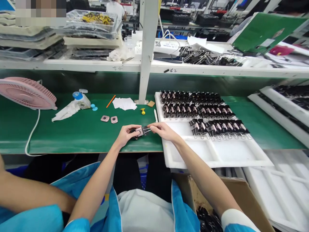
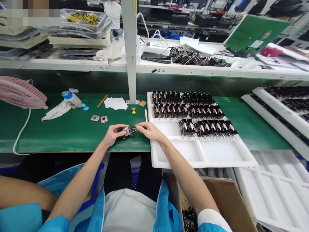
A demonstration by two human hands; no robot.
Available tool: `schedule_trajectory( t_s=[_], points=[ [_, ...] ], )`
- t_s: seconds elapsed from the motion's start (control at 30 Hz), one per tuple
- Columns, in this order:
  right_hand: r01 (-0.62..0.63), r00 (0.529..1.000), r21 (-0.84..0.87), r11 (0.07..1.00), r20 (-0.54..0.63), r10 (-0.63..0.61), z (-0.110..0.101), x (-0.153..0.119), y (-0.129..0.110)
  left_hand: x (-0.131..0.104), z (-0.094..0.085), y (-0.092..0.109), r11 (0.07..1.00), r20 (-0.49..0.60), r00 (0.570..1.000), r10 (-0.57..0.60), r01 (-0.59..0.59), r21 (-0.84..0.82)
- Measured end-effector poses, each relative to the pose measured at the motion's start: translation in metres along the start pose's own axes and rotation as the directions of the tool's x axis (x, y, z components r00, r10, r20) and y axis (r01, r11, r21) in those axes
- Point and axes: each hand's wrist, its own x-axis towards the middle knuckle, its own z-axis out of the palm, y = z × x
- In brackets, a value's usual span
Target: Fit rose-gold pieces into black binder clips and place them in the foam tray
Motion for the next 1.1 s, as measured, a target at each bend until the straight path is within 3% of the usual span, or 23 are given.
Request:
schedule_trajectory(
  t_s=[0.43, 0.63, 0.7, 0.77, 0.83, 0.9, 0.93, 1.03, 1.1],
  points=[
    [-0.018, 0.999, -0.026, 0.999, -0.049, 0.017, 0.006, -0.001, -0.006, -0.002, 0.001, 0.003, 0.998, 0.047, 0.998, -0.035, 0.033, 0.052],
    [-0.037, 0.999, -0.115, 0.993, 0.008, 0.038, 0.023, 0.008, -0.023, 0.001, -0.001, 0.004, 0.985, 0.077, 0.995, 0.063, -0.074, 0.159],
    [-0.084, 0.996, -0.096, 0.992, -0.050, 0.079, 0.023, 0.004, -0.025, 0.005, -0.004, 0.004, 0.979, -0.015, 0.992, 0.129, -0.125, 0.161],
    [-0.144, 0.974, 0.061, 0.988, -0.169, 0.152, 0.016, -0.011, -0.026, 0.008, -0.011, 0.006, 0.956, -0.205, 0.954, 0.219, -0.167, 0.243],
    [-0.138, 0.929, 0.246, 0.959, -0.304, 0.211, 0.003, -0.038, -0.028, 0.010, -0.025, 0.010, 0.863, -0.372, 0.856, 0.358, -0.151, 0.482],
    [-0.102, 0.842, 0.259, 0.960, -0.491, 0.222, -0.015, -0.070, -0.031, 0.009, -0.043, 0.016, 0.656, -0.398, 0.769, 0.500, -0.037, 0.754],
    [-0.108, 0.776, 0.183, 0.977, -0.599, 0.199, -0.025, -0.086, -0.031, 0.009, -0.053, 0.019, 0.532, -0.368, 0.757, 0.540, 0.032, 0.846],
    [-0.268, 0.584, -0.164, 0.949, -0.812, 0.024, -0.052, -0.119, -0.024, 0.009, -0.078, 0.026, 0.218, -0.267, 0.831, 0.489, 0.180, 0.959],
    [-0.397, 0.542, -0.332, 0.856, -0.837, -0.073, -0.065, -0.128, -0.015, 0.010, -0.088, 0.027, 0.091, -0.242, 0.886, 0.395, 0.225, 0.970]
  ],
)
